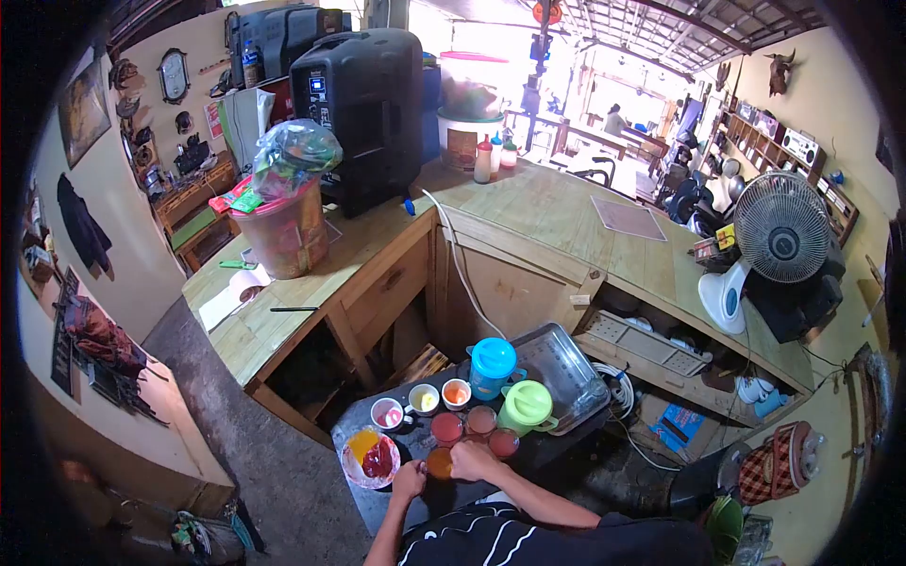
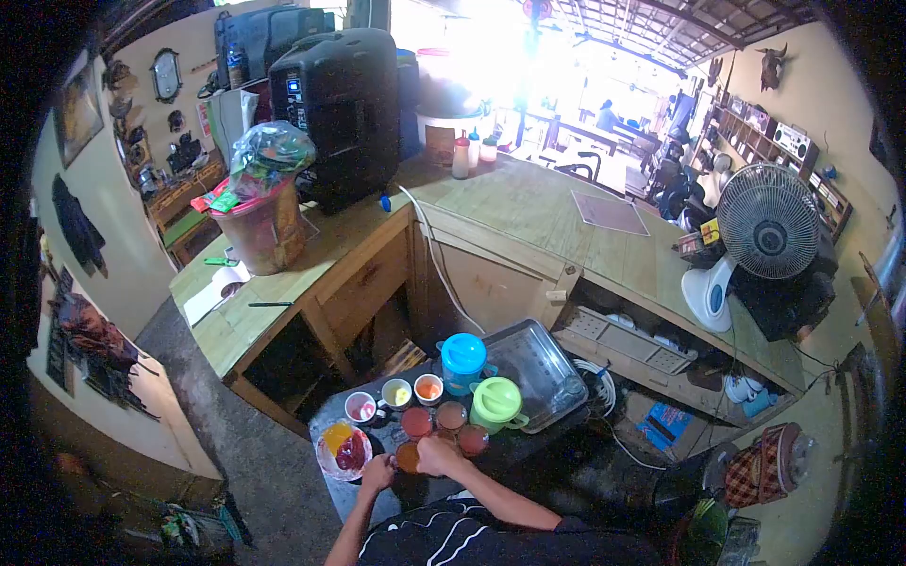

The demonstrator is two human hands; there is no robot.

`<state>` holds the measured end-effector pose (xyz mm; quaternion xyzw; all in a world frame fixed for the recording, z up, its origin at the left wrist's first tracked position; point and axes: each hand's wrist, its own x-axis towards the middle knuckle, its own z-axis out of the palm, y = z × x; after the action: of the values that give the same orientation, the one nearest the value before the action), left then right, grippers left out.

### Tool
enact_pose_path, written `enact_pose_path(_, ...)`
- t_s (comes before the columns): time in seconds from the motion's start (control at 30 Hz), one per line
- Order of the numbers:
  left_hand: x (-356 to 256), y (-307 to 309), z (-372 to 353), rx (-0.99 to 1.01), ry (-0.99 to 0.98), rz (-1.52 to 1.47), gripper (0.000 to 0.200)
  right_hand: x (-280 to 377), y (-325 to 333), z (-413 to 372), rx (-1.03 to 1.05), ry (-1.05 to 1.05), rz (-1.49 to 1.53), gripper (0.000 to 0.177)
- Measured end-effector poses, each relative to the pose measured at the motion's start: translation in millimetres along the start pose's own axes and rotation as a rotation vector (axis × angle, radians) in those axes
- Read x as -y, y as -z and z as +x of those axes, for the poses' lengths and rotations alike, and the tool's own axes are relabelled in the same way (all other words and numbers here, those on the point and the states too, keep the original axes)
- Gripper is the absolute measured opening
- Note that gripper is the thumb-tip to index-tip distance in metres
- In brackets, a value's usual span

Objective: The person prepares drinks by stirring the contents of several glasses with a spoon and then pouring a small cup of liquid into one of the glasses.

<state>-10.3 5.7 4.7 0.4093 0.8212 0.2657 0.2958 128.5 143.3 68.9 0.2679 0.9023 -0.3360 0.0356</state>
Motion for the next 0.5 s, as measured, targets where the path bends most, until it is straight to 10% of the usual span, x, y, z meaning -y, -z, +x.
enact_pose_path(0.17, 19.6, -13.1, 9.2, 0.014, 0.015, -0.016, 0.029, 1.9, -2.3, 4.2, 0.211, -0.034, 0.562, 0.019)
enact_pose_path(0.27, 27.0, -17.9, 11.7, 0.021, -0.008, -0.001, 0.029, 18.3, 13.8, -4.1, -0.245, -0.032, 0.227, 0.019)
enact_pose_path(0.37, 23.0, -14.9, 9.8, 0.014, -0.004, -0.004, 0.029, 16.4, 11.2, -5.0, -0.167, -0.081, -0.079, 0.018)
enact_pose_path(0.5, 10.1, -6.1, 4.7, 0.028, 0.014, -0.016, 0.029, 3.2, 3.4, 0.5, 0.282, -0.026, 0.327, 0.017)
